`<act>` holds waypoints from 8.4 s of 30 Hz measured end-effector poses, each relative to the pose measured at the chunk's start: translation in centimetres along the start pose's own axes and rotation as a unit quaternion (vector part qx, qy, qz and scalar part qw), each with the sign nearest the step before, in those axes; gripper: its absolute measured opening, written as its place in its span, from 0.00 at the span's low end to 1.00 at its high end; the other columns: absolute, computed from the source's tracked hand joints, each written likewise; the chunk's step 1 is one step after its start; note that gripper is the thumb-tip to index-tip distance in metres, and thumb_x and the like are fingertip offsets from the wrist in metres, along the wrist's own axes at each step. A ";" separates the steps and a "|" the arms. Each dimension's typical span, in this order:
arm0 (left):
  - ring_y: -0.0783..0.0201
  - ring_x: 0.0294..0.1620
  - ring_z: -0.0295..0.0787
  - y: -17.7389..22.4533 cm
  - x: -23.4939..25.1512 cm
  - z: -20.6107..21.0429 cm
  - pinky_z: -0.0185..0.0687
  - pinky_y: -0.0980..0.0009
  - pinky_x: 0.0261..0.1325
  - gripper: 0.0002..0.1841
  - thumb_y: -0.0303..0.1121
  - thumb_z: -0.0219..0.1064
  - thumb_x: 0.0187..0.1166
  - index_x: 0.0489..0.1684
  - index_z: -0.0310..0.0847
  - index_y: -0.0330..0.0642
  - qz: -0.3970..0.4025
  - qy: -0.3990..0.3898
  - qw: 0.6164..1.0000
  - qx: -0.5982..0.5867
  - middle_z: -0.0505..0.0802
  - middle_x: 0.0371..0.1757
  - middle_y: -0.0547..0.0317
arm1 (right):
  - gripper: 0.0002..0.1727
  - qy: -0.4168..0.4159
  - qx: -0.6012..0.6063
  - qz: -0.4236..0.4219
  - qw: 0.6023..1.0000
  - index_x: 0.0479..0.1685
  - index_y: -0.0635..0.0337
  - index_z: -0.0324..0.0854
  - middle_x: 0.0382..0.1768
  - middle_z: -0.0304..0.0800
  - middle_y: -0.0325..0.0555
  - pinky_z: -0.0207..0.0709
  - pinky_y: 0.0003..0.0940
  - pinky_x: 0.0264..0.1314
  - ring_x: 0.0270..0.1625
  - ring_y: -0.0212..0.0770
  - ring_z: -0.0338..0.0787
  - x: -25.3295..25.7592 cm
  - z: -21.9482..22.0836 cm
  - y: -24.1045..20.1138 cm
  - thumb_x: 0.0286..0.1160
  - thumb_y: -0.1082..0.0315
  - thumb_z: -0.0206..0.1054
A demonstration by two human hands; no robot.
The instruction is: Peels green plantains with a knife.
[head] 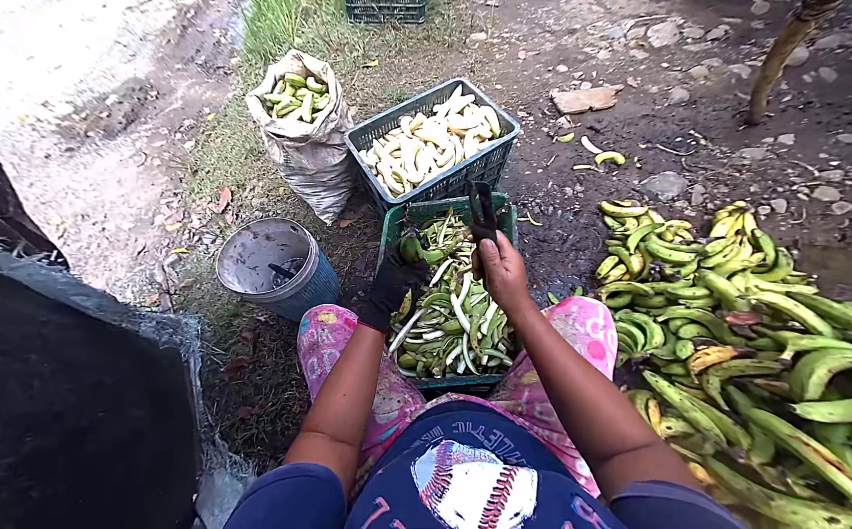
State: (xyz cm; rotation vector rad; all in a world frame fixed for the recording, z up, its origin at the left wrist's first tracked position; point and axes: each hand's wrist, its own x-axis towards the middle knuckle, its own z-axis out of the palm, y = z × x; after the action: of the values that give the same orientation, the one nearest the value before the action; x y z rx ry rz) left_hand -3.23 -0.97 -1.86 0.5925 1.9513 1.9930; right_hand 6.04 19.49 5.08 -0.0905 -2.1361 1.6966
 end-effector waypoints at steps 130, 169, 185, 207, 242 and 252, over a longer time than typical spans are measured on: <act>0.71 0.51 0.86 -0.7 -3.1 0.9 0.85 0.66 0.55 0.20 0.40 0.52 0.90 0.78 0.74 0.55 -0.011 -0.018 0.999 -0.039 0.88 0.61 0.61 | 0.31 -0.097 -0.295 0.208 0.928 0.78 0.38 0.80 0.69 0.86 0.59 0.70 0.74 0.70 0.72 0.63 0.84 3.1 0.8 3.9 0.87 0.34 0.52; 0.53 0.37 0.84 -3.6 6.0 -2.0 0.82 0.51 0.42 0.21 0.45 0.66 0.84 0.59 0.81 0.34 -0.389 -0.148 0.862 0.290 0.88 0.44 0.41 | 0.28 0.036 -0.152 0.278 0.948 0.74 0.60 0.81 0.71 0.84 0.61 0.68 0.60 0.81 0.76 0.56 0.81 0.9 -13.0 12.4 0.91 0.48 0.57; 0.46 0.60 0.88 -5.5 6.2 3.4 0.80 0.42 0.65 0.27 0.54 0.55 0.87 0.75 0.77 0.45 -0.207 -0.180 0.875 0.400 0.90 0.60 0.42 | 0.33 -0.045 -0.296 0.299 0.906 0.75 0.44 0.82 0.71 0.85 0.57 0.65 0.69 0.80 0.75 0.60 0.81 1.0 -12.0 14.4 0.81 0.33 0.61; 0.63 0.45 0.84 -4.9 -0.5 3.2 0.81 0.61 0.54 0.21 0.47 0.59 0.87 0.55 0.85 0.35 -0.222 -0.102 0.946 0.211 0.90 0.47 0.51 | 0.31 -0.007 -0.326 0.259 0.909 0.72 0.51 0.84 0.67 0.85 0.62 0.67 0.77 0.70 0.70 0.67 0.83 0.4 -11.5 13.3 0.83 0.38 0.62; 0.62 0.45 0.87 -0.9 -1.8 0.5 0.86 0.58 0.45 0.29 0.65 0.51 0.86 0.69 0.80 0.56 -0.154 0.084 0.984 -0.038 0.90 0.53 0.57 | 0.31 -0.181 -0.116 0.362 0.907 0.74 0.55 0.76 0.46 0.88 0.54 0.81 0.51 0.50 0.41 0.48 0.87 -7.1 1.9 12.7 0.93 0.41 0.46; 0.58 0.63 0.81 -0.1 -2.2 3.9 0.80 0.53 0.60 0.24 0.37 0.51 0.90 0.84 0.65 0.51 -0.130 0.023 0.987 0.093 0.82 0.72 0.48 | 0.32 -0.169 -0.354 0.060 0.918 0.77 0.44 0.81 0.63 0.87 0.59 0.72 0.68 0.71 0.69 0.61 0.85 -0.8 -0.3 8.5 0.84 0.35 0.57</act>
State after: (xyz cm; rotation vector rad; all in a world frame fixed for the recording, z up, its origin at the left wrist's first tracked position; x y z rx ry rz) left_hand 0.58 1.41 -2.13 0.3143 2.1354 1.6948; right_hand 5.20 21.71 -3.18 -0.1409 -2.9700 0.9511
